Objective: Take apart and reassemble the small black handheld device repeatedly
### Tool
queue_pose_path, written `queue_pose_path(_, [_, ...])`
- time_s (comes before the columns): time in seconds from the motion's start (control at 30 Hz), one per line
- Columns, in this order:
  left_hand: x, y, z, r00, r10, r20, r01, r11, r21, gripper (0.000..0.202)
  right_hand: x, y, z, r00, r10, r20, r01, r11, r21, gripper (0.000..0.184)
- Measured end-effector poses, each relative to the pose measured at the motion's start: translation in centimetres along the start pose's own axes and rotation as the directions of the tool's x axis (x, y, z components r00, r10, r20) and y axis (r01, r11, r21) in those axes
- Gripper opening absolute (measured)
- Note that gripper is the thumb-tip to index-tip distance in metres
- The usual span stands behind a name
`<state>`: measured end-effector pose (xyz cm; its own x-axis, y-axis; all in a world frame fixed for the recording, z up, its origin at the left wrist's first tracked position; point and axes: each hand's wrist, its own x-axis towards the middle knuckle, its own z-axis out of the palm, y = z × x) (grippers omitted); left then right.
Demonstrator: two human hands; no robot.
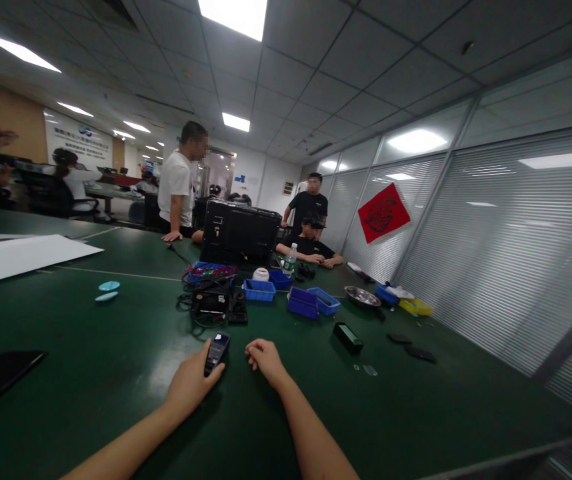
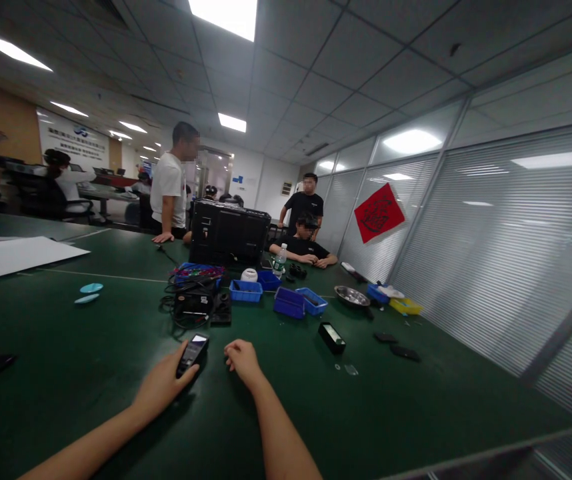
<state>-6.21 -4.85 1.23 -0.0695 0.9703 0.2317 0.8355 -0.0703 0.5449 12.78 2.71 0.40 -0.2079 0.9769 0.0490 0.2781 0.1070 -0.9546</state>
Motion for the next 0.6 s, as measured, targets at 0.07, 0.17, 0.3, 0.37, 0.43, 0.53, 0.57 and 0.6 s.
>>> queue_pose_path(0.07, [0.3,0.6,1.3,0.999,0.031,-0.017,-0.031,0.999,-0.007,0.068,0.3,0.4,0.0,1.0,-0.009,0.0,0.009,1.0,0.001,0.012])
queue_pose_path(0.17, [0.8,1.4,3.1,0.996,0.065,-0.053,-0.066,0.998,-0.017,0.067,0.6,0.9,0.0,1.0,-0.017,-0.003,0.017,1.0,0.02,0.012])
queue_pose_path(0.3, [1.7,3.0,5.3,0.989,0.094,-0.113,-0.103,0.992,-0.079,0.067,0.7,1.1,-0.5,0.996,0.005,-0.089,-0.001,0.999,0.047,0.013])
queue_pose_path(0.37, [2.1,3.9,6.2,0.987,0.093,-0.129,-0.111,0.984,-0.14,0.071,0.8,1.0,-1.2,0.984,0.037,-0.175,-0.026,0.998,0.06,0.013])
queue_pose_path(0.43, [2.3,4.9,7.1,0.989,0.086,-0.122,-0.111,0.97,-0.217,0.077,0.8,0.9,-2.0,0.962,0.075,-0.263,-0.058,0.996,0.073,0.015])
queue_pose_path(0.53, [2.5,5.9,8.1,0.993,0.093,-0.076,-0.115,0.924,-0.364,0.085,0.9,0.7,-3.3,0.925,0.119,-0.36,-0.098,0.992,0.077,0.021])
queue_pose_path(0.57, [2.4,6.1,8.3,0.994,0.1,-0.05,-0.112,0.894,-0.434,0.087,0.9,0.6,-3.7,0.916,0.128,-0.38,-0.112,0.992,0.065,0.023])
queue_pose_path(0.6, [2.4,6.1,8.5,0.993,0.113,-0.016,-0.105,0.852,-0.513,0.089,0.8,0.5,-4.0,0.911,0.128,-0.392,-0.122,0.992,0.042,0.025])
